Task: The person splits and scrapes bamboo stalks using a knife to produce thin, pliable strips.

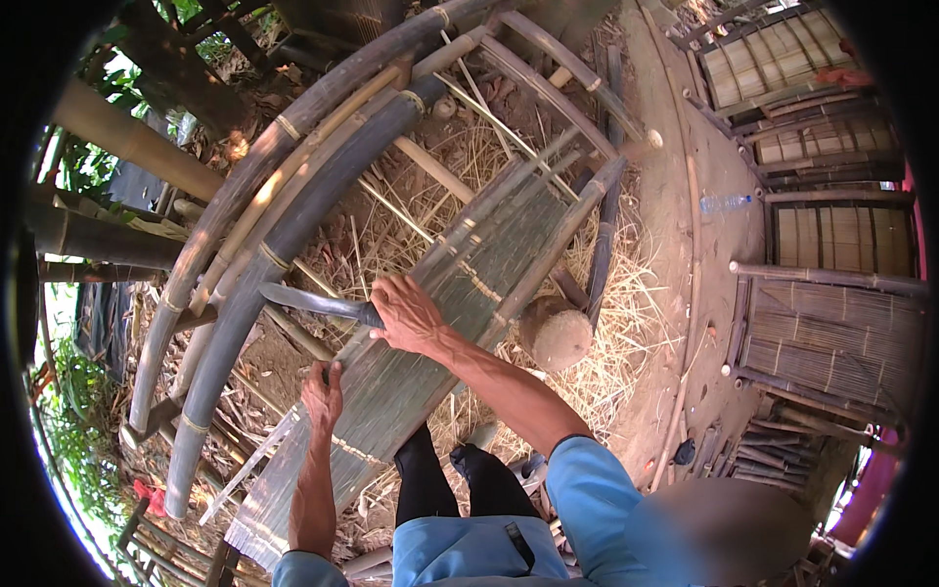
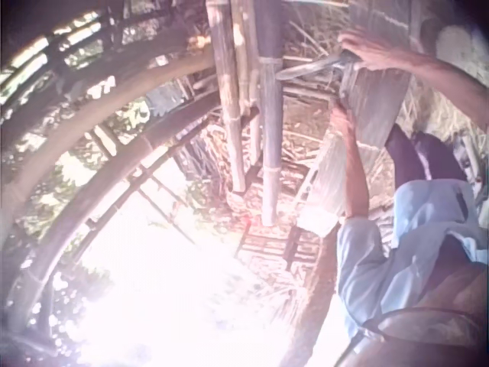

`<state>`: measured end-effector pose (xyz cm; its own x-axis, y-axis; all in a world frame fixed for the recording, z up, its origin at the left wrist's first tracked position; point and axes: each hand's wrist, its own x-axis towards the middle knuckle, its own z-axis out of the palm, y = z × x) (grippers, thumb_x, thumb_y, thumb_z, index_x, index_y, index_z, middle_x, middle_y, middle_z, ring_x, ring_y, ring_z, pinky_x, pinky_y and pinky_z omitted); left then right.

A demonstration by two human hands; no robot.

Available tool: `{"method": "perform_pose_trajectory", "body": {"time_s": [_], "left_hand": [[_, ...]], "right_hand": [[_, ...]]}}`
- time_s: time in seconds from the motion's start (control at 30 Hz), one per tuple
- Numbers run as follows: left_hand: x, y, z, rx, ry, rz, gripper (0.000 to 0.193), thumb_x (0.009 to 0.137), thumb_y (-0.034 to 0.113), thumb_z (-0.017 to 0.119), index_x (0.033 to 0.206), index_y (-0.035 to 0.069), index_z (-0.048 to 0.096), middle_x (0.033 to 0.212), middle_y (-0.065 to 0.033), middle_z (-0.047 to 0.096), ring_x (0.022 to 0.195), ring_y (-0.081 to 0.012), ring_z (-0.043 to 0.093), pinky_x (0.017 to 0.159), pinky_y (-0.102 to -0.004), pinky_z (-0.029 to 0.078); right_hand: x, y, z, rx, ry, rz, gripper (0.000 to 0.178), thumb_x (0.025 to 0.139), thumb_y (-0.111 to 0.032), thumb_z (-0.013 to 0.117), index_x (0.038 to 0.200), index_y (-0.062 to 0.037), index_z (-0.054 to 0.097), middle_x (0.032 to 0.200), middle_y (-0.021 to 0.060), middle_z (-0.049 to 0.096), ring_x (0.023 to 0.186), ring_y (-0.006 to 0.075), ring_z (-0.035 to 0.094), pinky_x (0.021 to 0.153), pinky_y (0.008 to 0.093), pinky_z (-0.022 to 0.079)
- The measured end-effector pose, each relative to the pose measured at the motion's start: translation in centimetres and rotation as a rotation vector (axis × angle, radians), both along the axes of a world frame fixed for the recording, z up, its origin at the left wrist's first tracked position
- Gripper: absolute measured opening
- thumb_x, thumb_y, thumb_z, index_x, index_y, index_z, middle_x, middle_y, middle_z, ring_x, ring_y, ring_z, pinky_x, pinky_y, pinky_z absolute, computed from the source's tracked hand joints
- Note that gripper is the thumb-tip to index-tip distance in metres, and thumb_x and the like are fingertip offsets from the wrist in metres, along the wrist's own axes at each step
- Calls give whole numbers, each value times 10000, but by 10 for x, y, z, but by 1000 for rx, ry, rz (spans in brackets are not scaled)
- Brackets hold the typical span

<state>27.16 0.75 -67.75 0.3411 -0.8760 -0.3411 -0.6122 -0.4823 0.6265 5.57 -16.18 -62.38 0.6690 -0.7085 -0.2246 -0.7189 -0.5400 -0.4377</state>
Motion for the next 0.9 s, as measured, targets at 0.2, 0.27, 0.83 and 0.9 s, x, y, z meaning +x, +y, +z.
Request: {"method": "perform_pose_trajectory", "body": {"time_s": [0.2, 0.27, 0.83, 0.9], "left_hand": [[35, 8, -64, 52, -114, -7, 400, 1032, 433, 572, 950, 45, 624, 852, -185, 666, 829, -398, 629, 788, -483, 439], [35, 6, -73, 56, -116, -8, 417, 1034, 445, 562, 931, 44, 616, 855, -198, 663, 834, -408, 627, 784, -489, 436], [20, -3, -101, 30, -198, -31, 423, 1006, 461, 585, 989, 39, 607, 979, -175, 637, 960, -390, 609, 863, -498, 409], [16, -2, -102, -32, -219, 24, 432, 1007, 475, 579, 989, 44, 605, 989, -162, 635, 957, -387, 605, 866, -497, 405]], "right_hand": [[-39, 58, -33, 46, -167, -364, 544, 830, -371, 852, 1157, 0, 624, 1187, 160, 553, 1118, 338, 560, 996, 464, 482], [-63, 88, -50, 59, -112, -441, 546, 835, -384, 846, 1145, 3, 617, 1160, 177, 553, 1093, 350, 563, 971, 469, 482], [-58, 187, -131, 179, -133, -1343, 630, 872, -465, 804, 1106, 35, 501, 1091, 219, 478, 1001, 374, 541, 851, 507, 475], [-51, 184, -134, 201, -175, -1379, 661, 870, -485, 801, 1108, 45, 486, 1104, 233, 465, 1028, 383, 527, 867, 520, 467]]}}
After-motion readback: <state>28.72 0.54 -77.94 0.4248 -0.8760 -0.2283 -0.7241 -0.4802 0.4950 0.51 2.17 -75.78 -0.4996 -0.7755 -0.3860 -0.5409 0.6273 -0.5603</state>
